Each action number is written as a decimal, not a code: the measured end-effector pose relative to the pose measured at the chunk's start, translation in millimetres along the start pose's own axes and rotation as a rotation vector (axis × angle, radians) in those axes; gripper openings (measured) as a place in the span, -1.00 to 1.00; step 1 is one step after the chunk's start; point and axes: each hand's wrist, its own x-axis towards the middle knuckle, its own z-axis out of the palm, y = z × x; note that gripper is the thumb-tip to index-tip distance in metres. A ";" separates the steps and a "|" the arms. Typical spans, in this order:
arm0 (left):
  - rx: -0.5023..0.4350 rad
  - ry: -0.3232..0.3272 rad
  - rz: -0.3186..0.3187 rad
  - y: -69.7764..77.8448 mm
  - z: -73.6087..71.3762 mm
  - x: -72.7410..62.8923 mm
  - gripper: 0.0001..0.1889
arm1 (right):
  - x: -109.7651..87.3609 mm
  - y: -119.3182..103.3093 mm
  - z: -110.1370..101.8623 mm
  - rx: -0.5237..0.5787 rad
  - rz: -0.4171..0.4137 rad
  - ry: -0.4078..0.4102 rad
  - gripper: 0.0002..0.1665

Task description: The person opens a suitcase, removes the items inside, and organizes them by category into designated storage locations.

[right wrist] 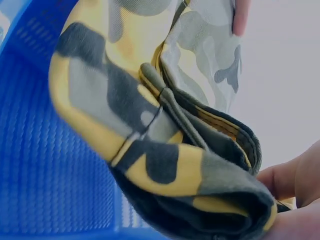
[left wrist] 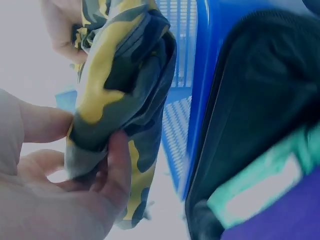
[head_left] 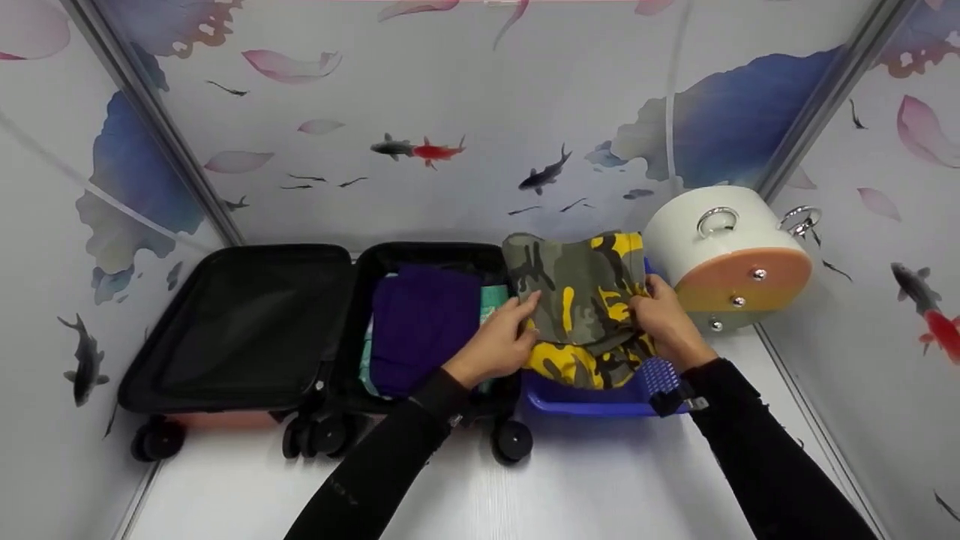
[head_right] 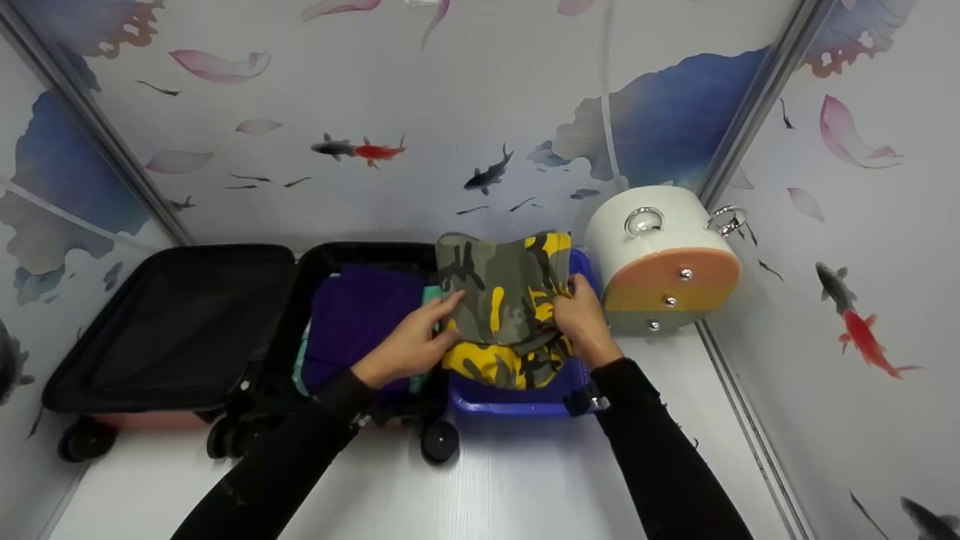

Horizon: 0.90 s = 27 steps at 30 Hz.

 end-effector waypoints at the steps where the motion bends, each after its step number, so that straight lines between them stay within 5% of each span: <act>1: -0.009 -0.013 -0.011 -0.7 3.5 2.2 -0.33 | 1.8 3.3 -3.9 -0.012 0.009 0.001 -0.33; 15: 0.037 -0.186 -0.027 -10.8 33.2 9.8 -0.31 | 15.5 52.3 -14.2 -0.089 0.071 -0.020 -0.20; 21: 0.028 -0.110 -0.048 -6.0 33.4 9.1 -0.41 | 10.4 47.6 -19.5 -0.267 0.110 -0.077 -0.12; 27: 0.024 -0.023 -0.047 -4.0 24.5 2.0 -0.55 | -2.1 25.1 -15.4 -0.619 -0.035 0.003 -0.08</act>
